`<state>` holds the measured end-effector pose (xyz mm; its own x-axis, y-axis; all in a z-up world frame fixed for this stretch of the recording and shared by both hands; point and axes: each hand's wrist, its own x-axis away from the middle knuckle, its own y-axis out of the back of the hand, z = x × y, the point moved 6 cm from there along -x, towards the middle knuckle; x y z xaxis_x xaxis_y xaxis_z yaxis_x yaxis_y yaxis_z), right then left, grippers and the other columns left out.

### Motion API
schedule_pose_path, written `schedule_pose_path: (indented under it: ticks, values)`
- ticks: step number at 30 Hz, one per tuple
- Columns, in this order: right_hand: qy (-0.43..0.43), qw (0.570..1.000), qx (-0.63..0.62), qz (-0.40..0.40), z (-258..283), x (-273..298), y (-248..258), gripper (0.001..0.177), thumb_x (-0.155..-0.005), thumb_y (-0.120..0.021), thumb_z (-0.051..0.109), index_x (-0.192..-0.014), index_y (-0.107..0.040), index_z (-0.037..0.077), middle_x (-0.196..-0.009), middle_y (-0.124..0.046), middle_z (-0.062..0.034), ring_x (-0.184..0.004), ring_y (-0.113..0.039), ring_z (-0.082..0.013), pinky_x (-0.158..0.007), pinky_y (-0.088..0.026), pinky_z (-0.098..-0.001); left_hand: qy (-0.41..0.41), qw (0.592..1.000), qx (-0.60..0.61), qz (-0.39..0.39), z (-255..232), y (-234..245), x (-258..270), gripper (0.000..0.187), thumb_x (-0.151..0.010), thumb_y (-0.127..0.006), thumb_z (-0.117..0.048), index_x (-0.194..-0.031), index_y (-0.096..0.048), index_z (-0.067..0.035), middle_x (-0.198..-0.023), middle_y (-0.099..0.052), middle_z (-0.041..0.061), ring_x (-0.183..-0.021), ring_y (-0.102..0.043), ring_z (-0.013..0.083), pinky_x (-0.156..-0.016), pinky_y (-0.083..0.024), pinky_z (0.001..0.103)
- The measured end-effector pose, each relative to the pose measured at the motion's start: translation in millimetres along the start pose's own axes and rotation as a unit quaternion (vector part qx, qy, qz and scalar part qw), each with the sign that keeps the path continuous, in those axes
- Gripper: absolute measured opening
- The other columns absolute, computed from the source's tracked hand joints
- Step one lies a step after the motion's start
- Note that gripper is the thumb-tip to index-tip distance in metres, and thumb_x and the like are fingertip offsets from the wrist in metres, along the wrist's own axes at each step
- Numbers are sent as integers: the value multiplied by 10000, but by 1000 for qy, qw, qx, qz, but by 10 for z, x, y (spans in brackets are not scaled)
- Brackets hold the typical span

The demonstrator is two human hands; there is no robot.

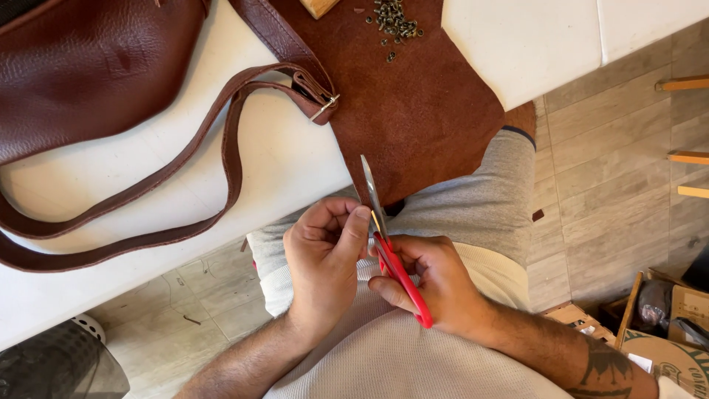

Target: Trimming leather edges and assembling a leather bag using scissors and a hand press

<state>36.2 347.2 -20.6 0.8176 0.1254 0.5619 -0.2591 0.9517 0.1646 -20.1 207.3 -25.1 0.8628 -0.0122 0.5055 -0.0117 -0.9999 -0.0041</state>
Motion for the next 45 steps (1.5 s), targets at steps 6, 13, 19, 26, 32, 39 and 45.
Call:
schedule_pose_path:
  ticks: [6,13,19,26,32,39,45]
  values:
    - [15,1000,1,-7,82,-3,3,216,-759,-830,133,-960,-766,86,-671,-670,47,-574,-545,-58,-555,-505,-222,-5,1000,3,2,-14,-4,8,148,-960,-667,-140,-829,-673,-69,-535,-586,-5,-466,-505,48,-458,-431,211]
    - [15,1000,8,-6,88,3,-7,252,-747,-839,158,-973,-758,84,-640,-679,23,-542,-558,-70,-553,-512,-234,-13,1000,-15,-3,-18,12,5,142,-953,-682,-146,-825,-679,-85,-552,-580,-27,-475,-484,34,-456,-402,216]
    - [22,999,22,-27,102,19,-4,197,-773,-836,169,-939,-765,89,-644,-642,36,-549,-540,-70,-537,-522,-229,-15,1000,-26,-1,-13,13,7,151,-953,-688,-156,-817,-673,-93,-566,-564,-45,-479,-486,28,-464,-393,214]
    - [23,999,27,-34,-19,57,-25,193,-770,-848,183,-908,-752,88,-649,-657,26,-557,-532,-64,-521,-526,-239,-13,1000,-25,-4,-3,18,-5,161,-948,-691,-147,-799,-661,-98,-546,-533,-52,-477,-444,24,-459,-372,220]
    - [18,998,25,-47,-59,96,-34,187,-771,-852,165,-890,-731,86,-693,-701,21,-575,-573,-59,-549,-543,-229,-14,1000,-24,0,5,16,-6,174,-955,-683,-153,-794,-656,-94,-524,-520,-47,-483,-422,28,-477,-371,224]
    - [32,997,44,-54,-65,117,-28,177,-776,-830,172,-907,-740,96,-745,-757,17,-598,-639,-67,-585,-565,-225,-21,1000,-21,-2,13,16,-9,163,-959,-685,-162,-811,-665,-96,-518,-518,-47,-481,-419,24,-477,-364,217]
    - [22,997,51,-55,-114,144,-28,152,-765,-833,164,-876,-742,112,-639,-682,30,-509,-527,-65,-510,-495,-229,-21,999,-33,-2,12,17,-14,171,-954,-686,-160,-795,-662,-103,-509,-518,-49,-476,-413,24,-472,-359,221]
